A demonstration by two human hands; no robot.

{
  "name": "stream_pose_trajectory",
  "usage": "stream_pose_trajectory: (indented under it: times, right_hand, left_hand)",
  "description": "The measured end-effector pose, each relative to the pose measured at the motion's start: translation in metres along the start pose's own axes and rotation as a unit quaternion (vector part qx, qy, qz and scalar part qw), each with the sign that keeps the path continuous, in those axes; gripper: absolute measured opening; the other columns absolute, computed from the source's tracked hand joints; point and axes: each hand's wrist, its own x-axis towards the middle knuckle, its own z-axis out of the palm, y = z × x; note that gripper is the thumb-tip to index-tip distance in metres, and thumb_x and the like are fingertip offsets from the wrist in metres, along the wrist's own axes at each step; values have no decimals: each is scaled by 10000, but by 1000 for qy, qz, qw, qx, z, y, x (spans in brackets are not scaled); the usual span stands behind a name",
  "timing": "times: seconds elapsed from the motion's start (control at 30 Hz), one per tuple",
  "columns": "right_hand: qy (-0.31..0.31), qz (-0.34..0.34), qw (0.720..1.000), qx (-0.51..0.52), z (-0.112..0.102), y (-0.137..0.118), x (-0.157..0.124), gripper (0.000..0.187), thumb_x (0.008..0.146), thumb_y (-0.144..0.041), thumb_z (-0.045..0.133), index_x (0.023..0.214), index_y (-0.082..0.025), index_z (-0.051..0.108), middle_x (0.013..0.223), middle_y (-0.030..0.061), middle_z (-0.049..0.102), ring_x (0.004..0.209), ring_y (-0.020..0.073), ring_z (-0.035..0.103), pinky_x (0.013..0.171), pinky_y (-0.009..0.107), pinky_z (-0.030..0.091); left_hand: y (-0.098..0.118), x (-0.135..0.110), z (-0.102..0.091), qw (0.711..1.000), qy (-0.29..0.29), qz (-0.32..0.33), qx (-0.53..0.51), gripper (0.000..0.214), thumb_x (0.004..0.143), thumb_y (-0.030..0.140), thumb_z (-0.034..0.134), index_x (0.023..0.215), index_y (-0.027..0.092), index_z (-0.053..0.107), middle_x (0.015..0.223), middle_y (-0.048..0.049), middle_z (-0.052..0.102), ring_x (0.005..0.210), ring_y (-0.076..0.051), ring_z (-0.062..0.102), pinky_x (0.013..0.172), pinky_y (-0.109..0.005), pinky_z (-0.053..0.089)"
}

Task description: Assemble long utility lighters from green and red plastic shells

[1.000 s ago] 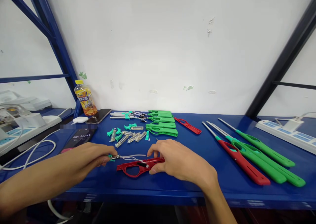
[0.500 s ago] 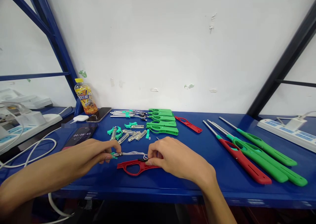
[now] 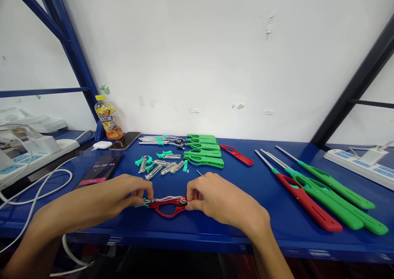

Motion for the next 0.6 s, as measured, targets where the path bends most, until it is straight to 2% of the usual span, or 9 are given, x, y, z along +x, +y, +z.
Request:
stream_pose_trajectory:
  times: [0.13,0.23,0.37,0.6]
  right_hand:
    - [-19,15,1000,10,1,1,1,114,937,-339,743,880,-244,766,831,-10,733,795,172,642,613,262,383]
    - [-26,21,999,21,1,2,2,111,912,-347,767,867,-245,761,801,-22,725,753,159,631,590,256,368]
    - [-39,40,998,43,1,8,0,100,882,-311,787,830,-240,740,734,-44,707,687,139,616,576,244,377]
    - [-45,72,995,52,-6,17,-9,98,843,-242,797,777,-219,729,659,-47,672,630,127,599,555,226,377]
  left_hand:
    - [3,3,-1,1000,-14,-14,-16,261,982,219,498,1045,298,738,1050,-7,736,1012,-224,674,849,-297,487]
    - [0,4,2,999,2,-14,-32,276,979,219,508,1075,306,751,1089,-9,739,1053,-230,671,893,-307,492]
    - [-1,9,8,999,22,3,-42,296,988,224,507,1107,290,770,1112,-29,749,1086,-240,671,957,-338,493]
    - [12,23,19,998,40,46,-25,327,1024,204,498,1159,285,784,1139,-29,753,1107,-240,666,997,-356,474]
